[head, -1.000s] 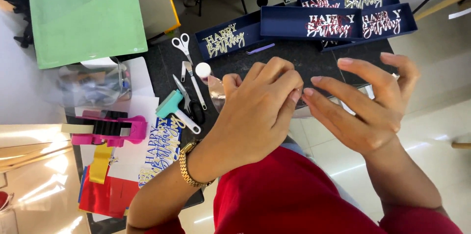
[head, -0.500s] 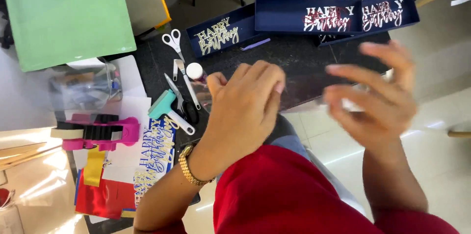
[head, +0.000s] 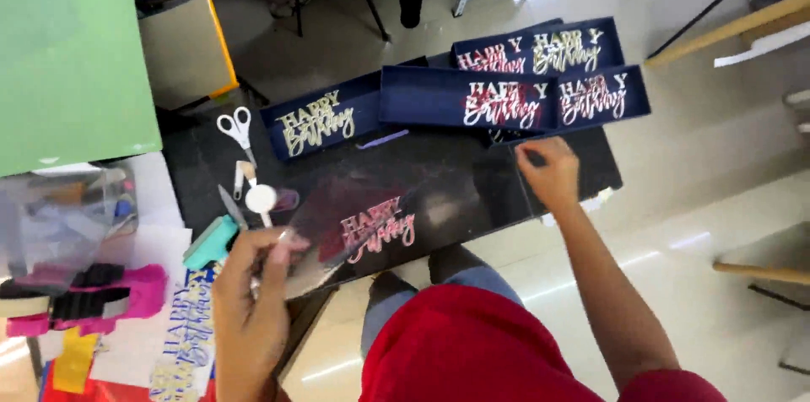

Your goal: Peeling protective film from a cutting mat and preparing decorative vinyl cutouts for assembly.

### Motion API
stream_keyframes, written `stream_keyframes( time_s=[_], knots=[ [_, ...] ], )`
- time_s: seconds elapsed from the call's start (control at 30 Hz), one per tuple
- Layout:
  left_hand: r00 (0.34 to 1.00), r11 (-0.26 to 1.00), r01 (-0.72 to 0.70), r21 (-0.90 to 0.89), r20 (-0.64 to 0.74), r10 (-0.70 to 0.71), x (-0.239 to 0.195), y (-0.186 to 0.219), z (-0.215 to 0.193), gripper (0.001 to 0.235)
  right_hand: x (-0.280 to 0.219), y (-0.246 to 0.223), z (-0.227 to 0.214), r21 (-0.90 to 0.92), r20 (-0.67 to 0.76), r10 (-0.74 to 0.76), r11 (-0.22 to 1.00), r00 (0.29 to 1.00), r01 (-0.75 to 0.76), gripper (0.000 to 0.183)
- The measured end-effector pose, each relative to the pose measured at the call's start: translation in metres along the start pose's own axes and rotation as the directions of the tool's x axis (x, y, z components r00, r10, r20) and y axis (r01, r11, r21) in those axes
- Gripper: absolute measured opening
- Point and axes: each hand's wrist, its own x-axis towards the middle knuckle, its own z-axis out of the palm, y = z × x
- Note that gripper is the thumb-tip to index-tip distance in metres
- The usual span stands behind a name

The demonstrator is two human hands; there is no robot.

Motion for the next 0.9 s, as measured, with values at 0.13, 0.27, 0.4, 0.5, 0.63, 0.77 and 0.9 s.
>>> stream_keyframes(
  time_s=[0.13,0.27,0.4,0.5,0.63,0.77,0.9],
  knots=[
    [0.978,0.987,0.159,-0.034,-0.128,-0.162,-0.013,-0.016,0.024,0.022,0.065,0.023,0.056,-0.051,0.188,-0.140,0.987,0.972,0.152,0.005],
    [0.943,0.961,0.236,-0.142,-0.206,-0.262,-0.029,-0.028,0.048,0.024,0.116,0.032,0.122,-0.105,0.310,-0.428,0.872,0.849,0.478,0.011],
    [0.897,0.932,0.322,-0.170,-0.260,-0.357,-0.047,-0.031,0.068,0.024,0.148,0.011,0.165,-0.093,0.338,-0.575,0.767,0.745,0.634,0.013],
    [0.880,0.937,0.319,-0.142,-0.323,-0.349,-0.062,-0.023,0.079,0.024,0.156,0.004,0.187,-0.097,0.306,-0.652,0.703,0.694,0.704,0.023],
    [0.856,0.935,0.288,-0.205,-0.383,-0.347,-0.074,-0.017,0.089,0.022,0.156,0.016,0.193,-0.030,0.360,-0.688,0.666,0.630,0.745,0.027],
    [0.862,0.932,0.304,-0.196,-0.360,-0.357,-0.067,-0.007,0.095,0.025,0.163,0.027,0.183,-0.002,0.494,-0.635,0.682,0.594,0.731,0.015],
    [0.912,0.968,0.184,-0.169,-0.337,-0.232,-0.048,0.005,0.099,0.023,0.169,0.026,0.156,0.095,0.580,-0.438,0.874,0.687,0.477,0.010]
  ],
)
